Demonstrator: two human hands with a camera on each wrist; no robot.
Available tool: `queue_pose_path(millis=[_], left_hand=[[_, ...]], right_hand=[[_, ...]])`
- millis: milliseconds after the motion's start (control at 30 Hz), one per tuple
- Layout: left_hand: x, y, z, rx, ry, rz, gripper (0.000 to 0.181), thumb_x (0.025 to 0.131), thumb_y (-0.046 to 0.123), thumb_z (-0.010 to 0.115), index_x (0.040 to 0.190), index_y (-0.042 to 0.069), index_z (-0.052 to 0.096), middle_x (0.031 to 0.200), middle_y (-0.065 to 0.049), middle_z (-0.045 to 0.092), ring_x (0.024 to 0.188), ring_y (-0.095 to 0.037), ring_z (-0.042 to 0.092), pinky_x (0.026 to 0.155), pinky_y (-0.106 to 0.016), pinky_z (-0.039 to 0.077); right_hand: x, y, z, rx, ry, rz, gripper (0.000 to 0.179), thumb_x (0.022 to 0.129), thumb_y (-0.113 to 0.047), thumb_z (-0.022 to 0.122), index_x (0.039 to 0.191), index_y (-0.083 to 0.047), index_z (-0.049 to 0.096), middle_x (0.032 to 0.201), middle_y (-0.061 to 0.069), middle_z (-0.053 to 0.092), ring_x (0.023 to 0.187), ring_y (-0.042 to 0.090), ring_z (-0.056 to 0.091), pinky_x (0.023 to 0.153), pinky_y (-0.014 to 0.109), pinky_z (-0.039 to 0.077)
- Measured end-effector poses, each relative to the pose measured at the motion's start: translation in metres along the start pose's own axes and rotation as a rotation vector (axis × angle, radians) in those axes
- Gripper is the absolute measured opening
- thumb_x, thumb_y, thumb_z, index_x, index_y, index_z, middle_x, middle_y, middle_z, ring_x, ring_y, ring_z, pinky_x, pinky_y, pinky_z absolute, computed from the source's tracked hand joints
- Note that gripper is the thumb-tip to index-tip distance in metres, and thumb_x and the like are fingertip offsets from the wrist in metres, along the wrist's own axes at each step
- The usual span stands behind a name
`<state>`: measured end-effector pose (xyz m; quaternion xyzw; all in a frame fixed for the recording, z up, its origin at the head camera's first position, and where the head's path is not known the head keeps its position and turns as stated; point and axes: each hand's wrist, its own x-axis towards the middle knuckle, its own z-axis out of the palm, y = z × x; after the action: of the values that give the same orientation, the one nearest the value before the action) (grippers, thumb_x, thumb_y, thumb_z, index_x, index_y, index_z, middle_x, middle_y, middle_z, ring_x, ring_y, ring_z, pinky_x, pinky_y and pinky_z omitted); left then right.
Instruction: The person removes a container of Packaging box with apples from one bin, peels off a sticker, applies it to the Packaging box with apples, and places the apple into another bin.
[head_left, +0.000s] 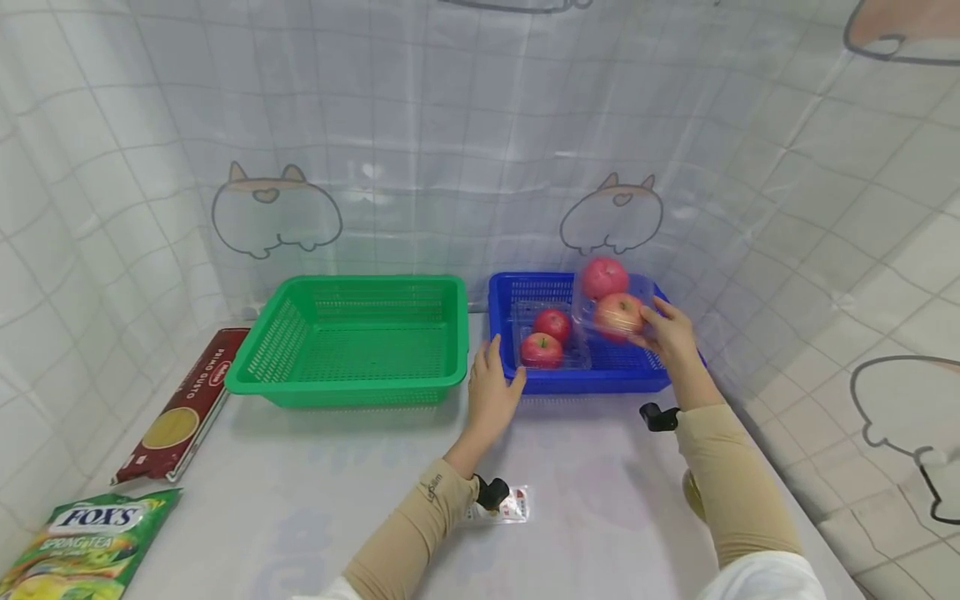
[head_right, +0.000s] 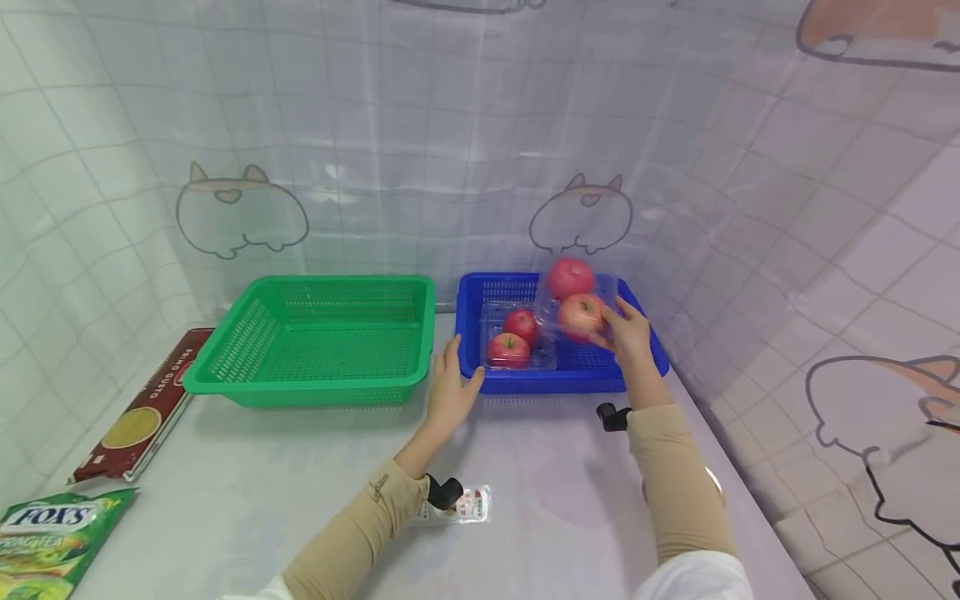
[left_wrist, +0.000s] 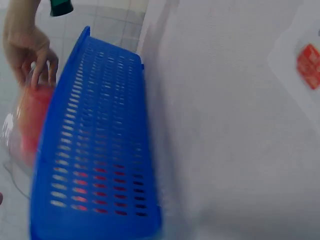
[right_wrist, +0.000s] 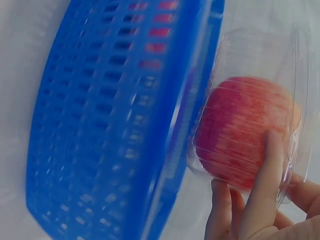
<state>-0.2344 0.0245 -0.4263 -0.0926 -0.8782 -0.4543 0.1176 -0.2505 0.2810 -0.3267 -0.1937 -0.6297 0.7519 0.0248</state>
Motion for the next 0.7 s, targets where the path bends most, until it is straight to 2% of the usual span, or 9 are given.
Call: queue_pose_path(millis=[67, 100, 200, 333, 433, 567, 700], left_hand=[[-0.001, 0.007, 0.0, 0.03, 0.041, 0.067, 0.063, 0.09, 0.028, 0.054, 0.144, 0.008, 0.028, 0.144, -0.02, 0.027, 0.131, -0.038, 0.029, 0.102, -0.055, 0.028], [-0.001, 0.011, 0.0, 0.022, 0.047, 0.092, 0.063, 0.09, 0.028, 0.054, 0.144, 0.008, 0.029, 0.145, -0.02, 0.026, 0.131, -0.037, 0.028, 0.102, -0.055, 0.027], [0.001, 0.025, 0.001, -0.083, 0.007, 0.123, 0.063, 0.091, 0.029, 0.053, 0.145, 0.008, 0.026, 0.144, -0.02, 0.026, 0.131, -0.038, 0.029, 0.101, -0.057, 0.028], [0.005, 0.041, 0.004, -0.288, -0.097, 0.061, 0.07, 0.093, 0.032, 0.052, 0.149, 0.014, 0.014, 0.143, -0.019, 0.027, 0.13, -0.036, 0.031, 0.101, -0.056, 0.03], [0.009, 0.05, 0.008, -0.405, -0.124, 0.004, 0.076, 0.093, 0.034, 0.053, 0.15, 0.021, 0.005, 0.147, -0.016, 0.022, 0.134, -0.033, 0.027, 0.102, -0.057, 0.028], [0.015, 0.057, 0.013, -0.516, -0.086, -0.033, 0.076, 0.093, 0.035, 0.052, 0.149, 0.022, 0.002, 0.153, -0.01, 0.011, 0.138, -0.03, 0.018, 0.104, -0.057, 0.024], [0.019, 0.061, 0.016, -0.59, -0.028, -0.056, 0.075, 0.093, 0.036, 0.051, 0.149, 0.019, 0.005, 0.153, -0.009, 0.01, 0.138, -0.028, 0.016, 0.106, -0.055, 0.023]], right_hand=[[-0.004, 0.001, 0.005, -0.012, -0.008, -0.025, 0.06, 0.096, -0.012, 0.042, 0.149, -0.017, 0.014, 0.153, 0.012, 0.014, 0.097, 0.018, 0.058, 0.066, 0.022, 0.054], [-0.006, 0.002, 0.008, -0.008, -0.015, -0.039, 0.06, 0.096, -0.012, 0.043, 0.149, -0.017, 0.014, 0.152, 0.013, 0.015, 0.088, 0.012, 0.059, 0.066, 0.023, 0.054], [-0.011, 0.006, 0.019, -0.013, -0.026, -0.075, 0.06, 0.097, -0.014, 0.043, 0.149, -0.017, 0.015, 0.15, 0.014, 0.018, 0.073, 0.005, 0.058, 0.064, 0.022, 0.054], [-0.017, 0.011, 0.035, -0.016, -0.022, -0.09, 0.059, 0.097, -0.016, 0.044, 0.149, -0.018, 0.017, 0.148, 0.013, 0.022, 0.075, 0.006, 0.058, 0.064, 0.021, 0.053], [-0.021, 0.014, 0.046, -0.004, -0.018, -0.088, 0.058, 0.097, -0.016, 0.045, 0.148, -0.018, 0.019, 0.144, 0.012, 0.025, 0.082, 0.009, 0.058, 0.066, 0.023, 0.054], [-0.025, 0.019, 0.058, 0.004, -0.008, -0.101, 0.057, 0.096, -0.016, 0.047, 0.148, -0.02, 0.023, 0.139, 0.011, 0.032, 0.093, 0.015, 0.058, 0.068, 0.024, 0.054], [-0.03, 0.026, 0.067, 0.01, 0.027, -0.136, 0.055, 0.096, -0.017, 0.047, 0.147, -0.02, 0.025, 0.127, 0.008, 0.04, 0.099, 0.019, 0.057, 0.067, 0.024, 0.054]])
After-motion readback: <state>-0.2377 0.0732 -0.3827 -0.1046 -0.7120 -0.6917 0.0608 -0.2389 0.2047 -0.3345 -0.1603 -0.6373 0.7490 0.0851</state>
